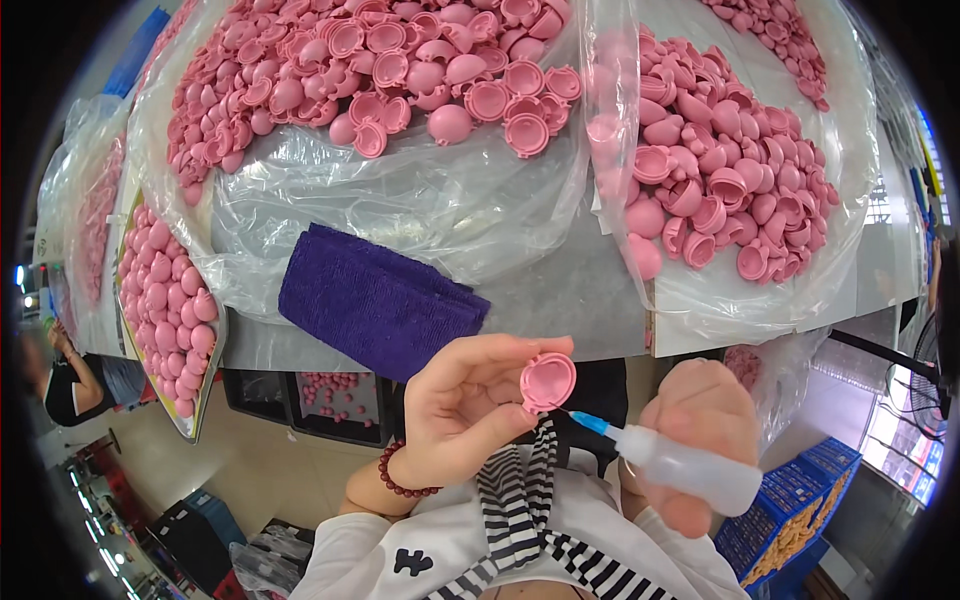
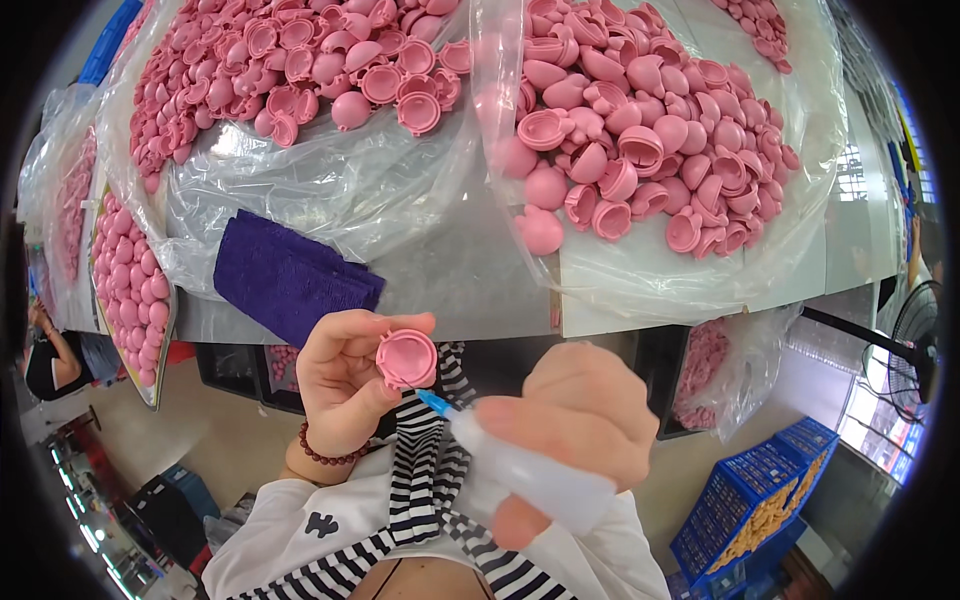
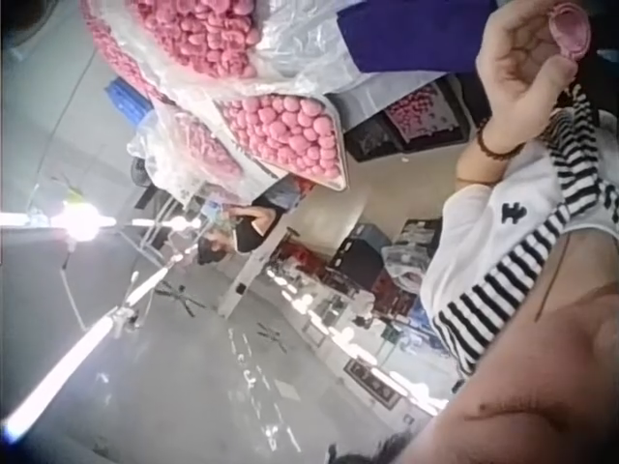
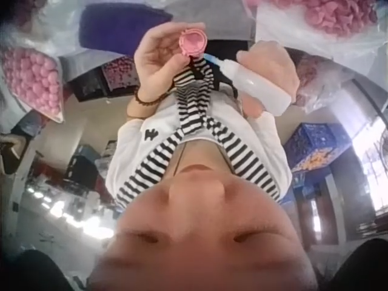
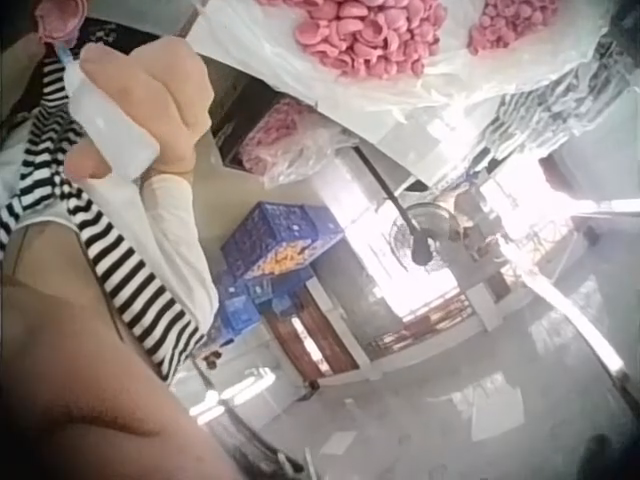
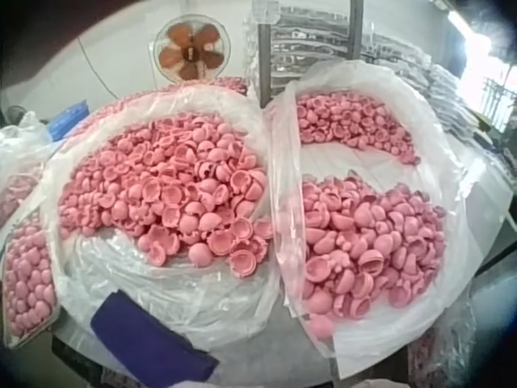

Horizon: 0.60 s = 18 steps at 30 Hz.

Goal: Applying glue to plastic toy shells and pressing them together to assemble toys.

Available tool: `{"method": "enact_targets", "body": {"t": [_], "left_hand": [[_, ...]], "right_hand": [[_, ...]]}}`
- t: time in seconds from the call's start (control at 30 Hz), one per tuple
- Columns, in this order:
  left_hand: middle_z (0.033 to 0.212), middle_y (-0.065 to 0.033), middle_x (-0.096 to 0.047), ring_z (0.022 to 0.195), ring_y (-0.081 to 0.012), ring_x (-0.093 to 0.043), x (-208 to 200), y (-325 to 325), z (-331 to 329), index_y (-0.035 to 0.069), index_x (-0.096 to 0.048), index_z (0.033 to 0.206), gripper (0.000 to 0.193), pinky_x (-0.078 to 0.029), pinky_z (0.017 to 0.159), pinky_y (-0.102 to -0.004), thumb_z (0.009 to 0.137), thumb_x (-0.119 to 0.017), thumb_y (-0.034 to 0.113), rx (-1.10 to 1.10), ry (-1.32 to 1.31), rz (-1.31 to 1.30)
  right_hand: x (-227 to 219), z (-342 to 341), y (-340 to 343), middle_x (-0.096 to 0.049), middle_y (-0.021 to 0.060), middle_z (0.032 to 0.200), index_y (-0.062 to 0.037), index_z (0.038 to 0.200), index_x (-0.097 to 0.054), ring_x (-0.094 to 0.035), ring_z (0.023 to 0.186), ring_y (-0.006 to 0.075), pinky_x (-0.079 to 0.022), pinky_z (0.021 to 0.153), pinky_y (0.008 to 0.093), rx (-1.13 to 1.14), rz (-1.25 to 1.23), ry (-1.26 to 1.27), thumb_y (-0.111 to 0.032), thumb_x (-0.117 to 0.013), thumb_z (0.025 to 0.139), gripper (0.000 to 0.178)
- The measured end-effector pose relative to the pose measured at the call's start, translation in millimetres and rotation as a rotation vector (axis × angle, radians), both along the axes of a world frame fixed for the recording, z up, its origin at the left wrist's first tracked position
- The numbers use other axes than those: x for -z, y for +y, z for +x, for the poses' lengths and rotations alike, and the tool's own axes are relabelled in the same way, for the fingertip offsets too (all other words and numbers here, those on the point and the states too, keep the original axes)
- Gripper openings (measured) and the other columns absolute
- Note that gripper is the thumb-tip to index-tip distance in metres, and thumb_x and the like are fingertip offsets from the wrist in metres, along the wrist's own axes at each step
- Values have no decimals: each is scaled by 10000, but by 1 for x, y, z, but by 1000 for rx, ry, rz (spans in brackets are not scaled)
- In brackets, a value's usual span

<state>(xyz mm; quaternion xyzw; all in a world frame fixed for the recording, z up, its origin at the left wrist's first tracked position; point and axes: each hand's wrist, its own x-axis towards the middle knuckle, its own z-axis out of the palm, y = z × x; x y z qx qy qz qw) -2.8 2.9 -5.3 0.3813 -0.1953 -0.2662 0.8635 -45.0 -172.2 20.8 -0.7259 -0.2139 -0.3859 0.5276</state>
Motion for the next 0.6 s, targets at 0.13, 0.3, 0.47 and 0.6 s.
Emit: {"method": "enact_targets", "body": {"t": [0.13, 0.3, 0.47, 0.6], "left_hand": [[1196, -259, -410, 1084, -243, -464, -1, 1, 1, -66, -356, 1160, 416, -399, 896, -333, 766, -483, -112, 10, 7, 13], [1198, -259, -409, 1079, -243, -469, -2, 0, 2, -70, -362, 1155, 409, -403, 888, -329, 767, -483, -112, 23, -29, 31], [1197, -260, -411, 1068, -238, -477, -1, 2, 1, -70, -362, 1160, 412, -418, 864, -316, 769, -486, -110, 30, -13, 26], [1195, -261, -411, 1054, -236, -487, -3, 0, 2, -72, -364, 1158, 411, -431, 846, -310, 769, -494, -104, 39, -7, -3]], "right_hand": [[-4, -4, 7, -479, 76, 605, 68, 828, -524, -423, 461, 158, -294, 361, 247, 44, -51, 80, -544, -443, 793, 618], [-5, -3, 7, -480, 82, 604, 75, 828, -522, -417, 448, 160, -306, 361, 255, 49, -63, 69, -529, -436, 802, 611], [-4, -2, 11, -466, 74, 589, 77, 835, -524, -411, 435, 157, -300, 356, 247, 49, -48, 88, -518, -426, 814, 603], [-5, 0, 8, -458, 65, 576, 77, 843, -526, -413, 434, 154, -291, 354, 237, 97, -26, 36, -525, -404, 821, 615]]}}
